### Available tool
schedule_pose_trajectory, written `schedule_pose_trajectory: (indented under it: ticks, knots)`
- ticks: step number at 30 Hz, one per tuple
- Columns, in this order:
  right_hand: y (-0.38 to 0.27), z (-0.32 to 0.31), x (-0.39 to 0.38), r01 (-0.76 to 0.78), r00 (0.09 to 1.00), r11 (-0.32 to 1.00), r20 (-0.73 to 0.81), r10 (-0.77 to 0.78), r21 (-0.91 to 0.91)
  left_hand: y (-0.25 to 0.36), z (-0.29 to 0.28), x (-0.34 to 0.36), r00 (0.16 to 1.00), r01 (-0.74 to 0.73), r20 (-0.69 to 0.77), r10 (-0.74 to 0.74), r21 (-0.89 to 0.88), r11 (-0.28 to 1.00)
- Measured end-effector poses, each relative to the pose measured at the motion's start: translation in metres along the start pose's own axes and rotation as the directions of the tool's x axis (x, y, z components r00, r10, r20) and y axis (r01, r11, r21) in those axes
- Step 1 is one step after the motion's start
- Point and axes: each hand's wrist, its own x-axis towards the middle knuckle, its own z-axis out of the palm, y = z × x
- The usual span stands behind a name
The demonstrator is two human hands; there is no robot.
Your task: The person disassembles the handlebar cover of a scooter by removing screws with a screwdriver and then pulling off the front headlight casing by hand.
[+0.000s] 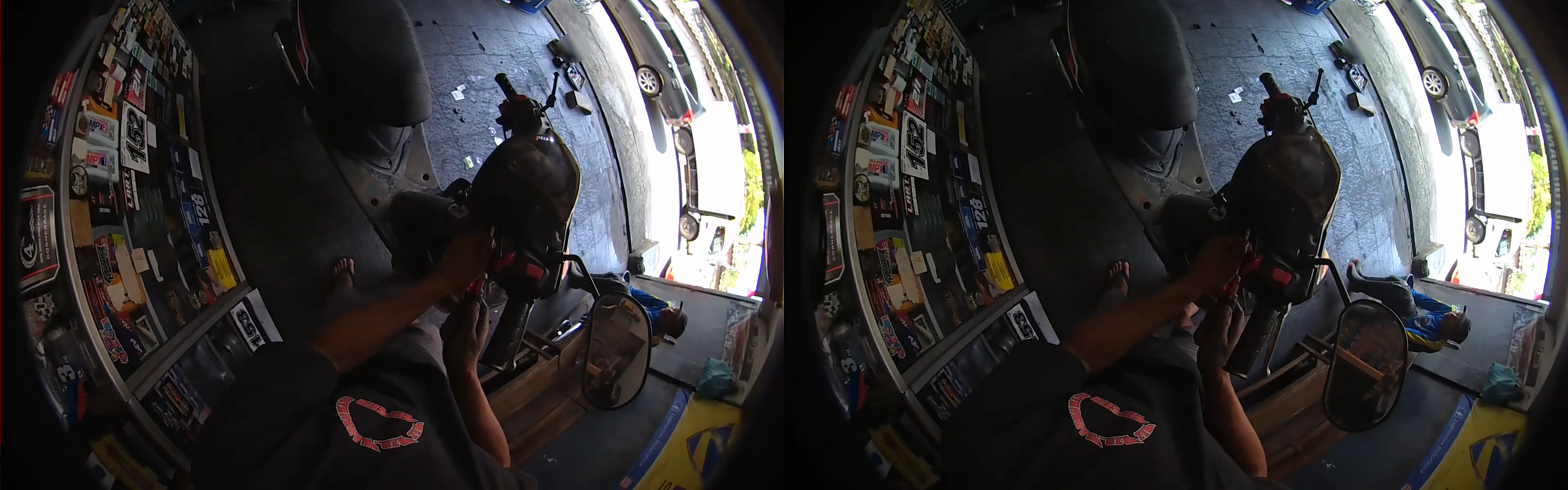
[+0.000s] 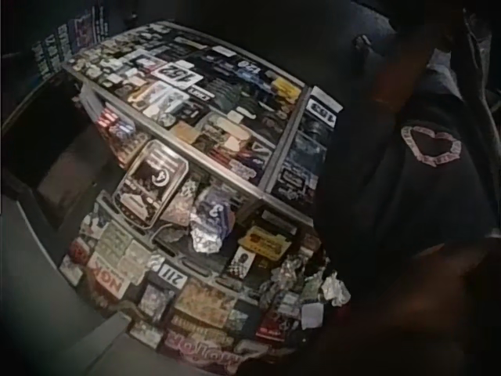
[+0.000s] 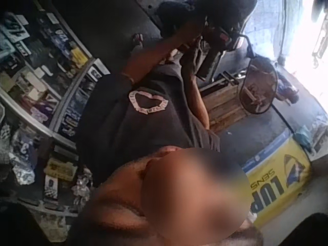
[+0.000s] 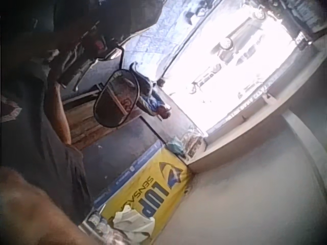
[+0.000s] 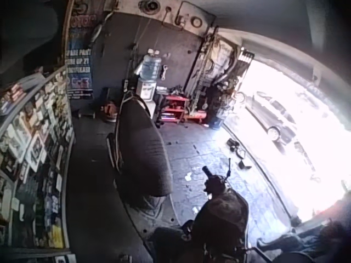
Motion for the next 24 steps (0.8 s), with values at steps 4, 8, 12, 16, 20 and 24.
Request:
schedule_pose_trajectory:
  ticks: [4,8,12,16,20,24]
  knots:
    - [0.0,0.004,0.01,0.002,1.0,0.996,-0.013,0.0,0.091,-0.005,0.003,0.013,0.999,-0.045,0.019,0.044,0.057,0.997]
    - [-0.016,0.016,0.011,-0.05,0.997,0.995,-0.047,0.054,0.087,-0.001,-0.005,0.022,0.99,-0.134,0.075,0.12,0.221,0.966]
    - [-0.025,0.02,0.01,-0.048,0.998,0.998,-0.036,0.049,0.042,0.01,-0.007,0.023,0.997,0.06,0.051,-0.063,0.064,0.996]
    - [-0.027,0.025,0.01,-0.059,0.996,0.991,-0.053,0.066,0.124,0.002,-0.006,0.027,1.0,0.007,0.004,-0.007,0.043,0.999]
    - [-0.016,0.013,0.02,-0.155,0.987,0.89,0.099,0.124,0.428,0.005,-0.005,0.028,0.996,0.074,0.039,-0.075,0.022,0.997]
    - [-0.025,0.017,0.027,-0.313,0.95,0.673,0.232,0.21,0.67,-0.007,-0.002,0.031,0.984,0.174,0.041,-0.171,-0.077,0.982]
